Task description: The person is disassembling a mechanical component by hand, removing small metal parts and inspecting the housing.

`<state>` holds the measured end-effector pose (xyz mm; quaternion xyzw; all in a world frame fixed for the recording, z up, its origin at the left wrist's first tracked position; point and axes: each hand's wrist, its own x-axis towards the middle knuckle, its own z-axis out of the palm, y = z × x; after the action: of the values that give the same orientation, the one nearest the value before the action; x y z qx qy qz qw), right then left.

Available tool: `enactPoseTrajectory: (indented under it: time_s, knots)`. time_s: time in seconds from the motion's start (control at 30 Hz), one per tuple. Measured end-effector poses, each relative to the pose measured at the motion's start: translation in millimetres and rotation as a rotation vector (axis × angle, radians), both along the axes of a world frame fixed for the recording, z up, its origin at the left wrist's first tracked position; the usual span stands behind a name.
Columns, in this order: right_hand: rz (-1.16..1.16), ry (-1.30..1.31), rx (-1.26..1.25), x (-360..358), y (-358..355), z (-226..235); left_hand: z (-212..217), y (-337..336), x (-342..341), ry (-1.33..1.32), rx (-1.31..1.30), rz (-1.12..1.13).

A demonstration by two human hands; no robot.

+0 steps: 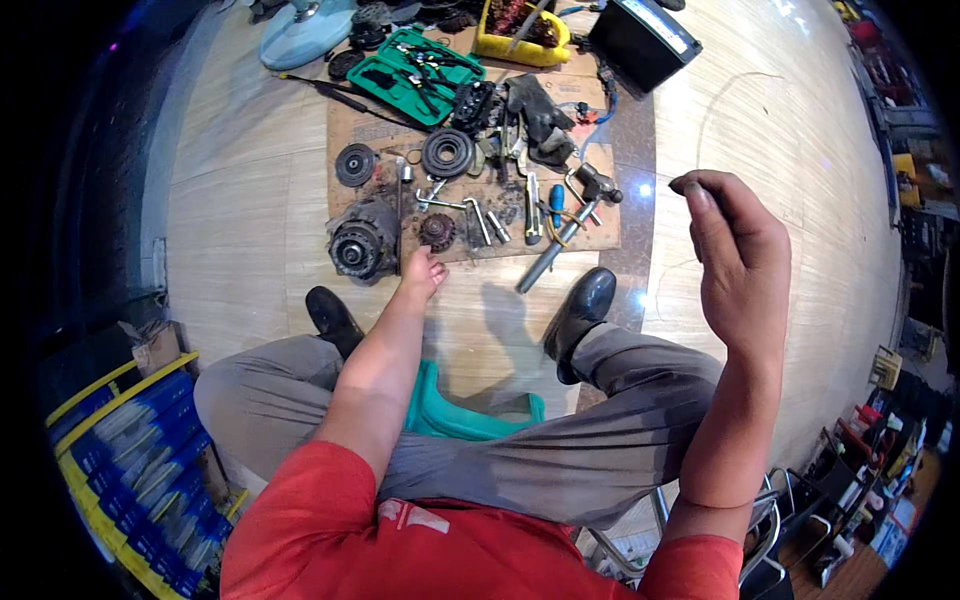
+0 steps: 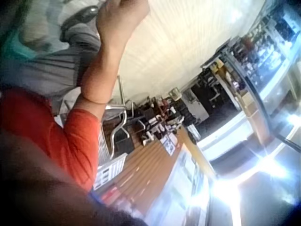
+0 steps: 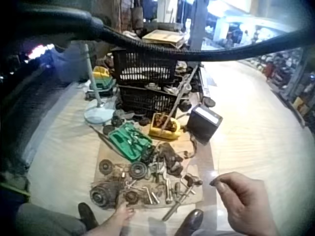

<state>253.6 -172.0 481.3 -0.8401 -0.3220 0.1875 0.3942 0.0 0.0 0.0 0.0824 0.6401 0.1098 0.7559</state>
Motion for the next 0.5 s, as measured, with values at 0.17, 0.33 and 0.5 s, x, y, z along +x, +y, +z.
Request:
enactPoseTrajectory:
  time_s: [0.17,0.33,0.5]
  knots:
    - [0.215,-0.123,0.063,-24,28,-6,51,42,-40,-0.12,0.155,0.06]
    - [0.405,-0.266,-0.055,-40,38,-27,181,53,20,-0.455,0.175,0.117]
    - [0.554,-0.269,-0.028,-60,54,-45,334,84,34,-0.825,0.389,-0.126]
